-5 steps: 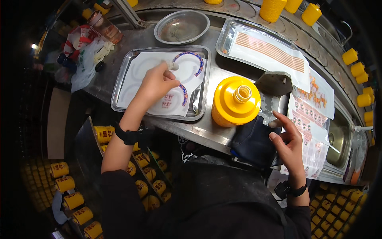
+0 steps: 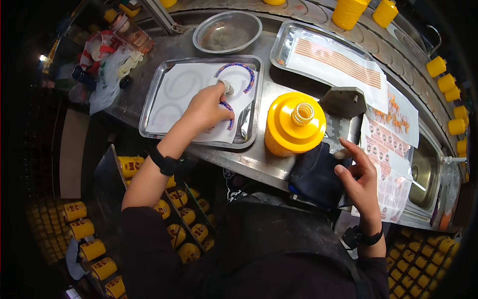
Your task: Applying multiple labels and decorative decals to a liquor bottle.
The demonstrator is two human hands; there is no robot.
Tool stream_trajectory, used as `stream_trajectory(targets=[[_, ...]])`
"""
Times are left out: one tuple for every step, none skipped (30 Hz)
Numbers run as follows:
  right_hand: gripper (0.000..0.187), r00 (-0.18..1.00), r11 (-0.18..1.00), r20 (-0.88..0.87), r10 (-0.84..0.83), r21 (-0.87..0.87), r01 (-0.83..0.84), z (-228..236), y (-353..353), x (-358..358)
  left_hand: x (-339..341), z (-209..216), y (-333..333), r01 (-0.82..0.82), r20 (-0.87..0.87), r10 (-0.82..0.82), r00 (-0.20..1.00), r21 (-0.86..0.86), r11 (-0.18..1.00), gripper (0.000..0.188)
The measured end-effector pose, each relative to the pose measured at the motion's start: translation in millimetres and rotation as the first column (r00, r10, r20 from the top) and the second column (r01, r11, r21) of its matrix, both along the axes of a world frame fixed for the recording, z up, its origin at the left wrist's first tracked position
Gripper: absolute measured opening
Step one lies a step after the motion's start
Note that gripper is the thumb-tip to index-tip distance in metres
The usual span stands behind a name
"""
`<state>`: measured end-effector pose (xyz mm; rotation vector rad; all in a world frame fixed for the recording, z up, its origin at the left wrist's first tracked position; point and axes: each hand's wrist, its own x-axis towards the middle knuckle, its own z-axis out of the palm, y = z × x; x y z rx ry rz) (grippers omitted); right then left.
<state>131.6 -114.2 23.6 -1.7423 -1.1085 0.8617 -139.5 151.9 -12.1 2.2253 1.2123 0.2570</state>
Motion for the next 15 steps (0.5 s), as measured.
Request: stream_trajectory(targets=[[0.056, 1.0, 1.0, -0.001, 0.003, -0.001, -0.003, 0, -1, 0, 0, -4, 2, 0.018, -0.059, -0.017, 0.998, 0.017, 1.0, 0.049], [0.056, 1.0, 1.0, 0.003, 0.004, 0.006, -0.004, -1, -2, 0, 0, -7, 4, 0.039, -0.118, -0.035, 0.992, 0.032, 0.999, 0.048], [0.055, 1.0, 1.0, 0.007, 0.006, 0.012, -0.006, -2, -4, -1, 0, -10, 6, 0.038, -0.118, -0.034, 0.992, 0.031, 0.999, 0.048], [0.055, 1.0, 1.0, 0.007, 0.008, 0.012, -0.008, -4, -5, -1, -3, -12, 8, 0.049, -0.096, -0.045, 0.994, 0.036, 0.998, 0.048], [0.055, 1.0, 1.0, 0.008, -0.007, 0.007, 0.007, -6, -7, 0, -3, -12, 9, 0.062, -0.073, -0.059, 0.996, 0.04, 0.997, 0.048], [0.055, 1.0, 1.0, 0.008, -0.021, 0.003, 0.021, -6, -8, 1, -3, -11, 8, 0.063, -0.073, -0.06, 0.996, 0.039, 0.997, 0.048], [0.055, 1.0, 1.0, 0.008, -0.021, 0.001, 0.021, -6, -9, 2, -3, -7, 8, 0.111, -0.055, -0.109, 0.993, 0.041, 0.993, 0.045], [0.054, 1.0, 1.0, 0.012, -0.019, -0.005, 0.019, -6, -11, 2, -3, -5, 8, 0.162, -0.037, -0.16, 0.986, 0.044, 0.986, 0.043], [0.054, 1.0, 1.0, 0.016, -0.016, -0.012, 0.017, -6, -12, 3, -3, -4, 7, 0.165, -0.037, -0.163, 0.986, 0.043, 0.985, 0.043], [0.054, 1.0, 1.0, 0.017, -0.02, -0.013, 0.02, -6, -12, 2, -4, -3, 6, 0.197, 0.053, -0.197, 0.979, -0.002, 0.98, 0.042], [0.054, 1.0, 1.0, 0.023, -0.015, -0.009, 0.015, -5, -11, 2, -5, -3, 5, 0.23, 0.143, -0.222, 0.965, -0.045, 0.972, 0.041], [0.054, 1.0, 1.0, 0.029, -0.011, -0.004, 0.011, -5, -11, 2, -5, -5, 4, 0.232, 0.143, -0.223, 0.964, -0.047, 0.972, 0.041], [0.054, 1.0, 1.0, 0.028, -0.012, -0.006, 0.013, -5, -11, 1, -5, -8, 3, 0.336, 0.137, -0.335, 0.932, 0.016, 0.942, 0.039], [0.054, 0.999, 1.0, 0.033, -0.01, -0.004, 0.011, -6, -10, 1, -4, -9, 3, 0.433, 0.124, -0.44, 0.889, 0.081, 0.898, 0.037], [0.054, 0.999, 1.0, 0.037, -0.008, -0.001, 0.008, -7, -10, 1, -3, -11, 4, 0.432, 0.124, -0.44, 0.889, 0.082, 0.898, 0.037]])
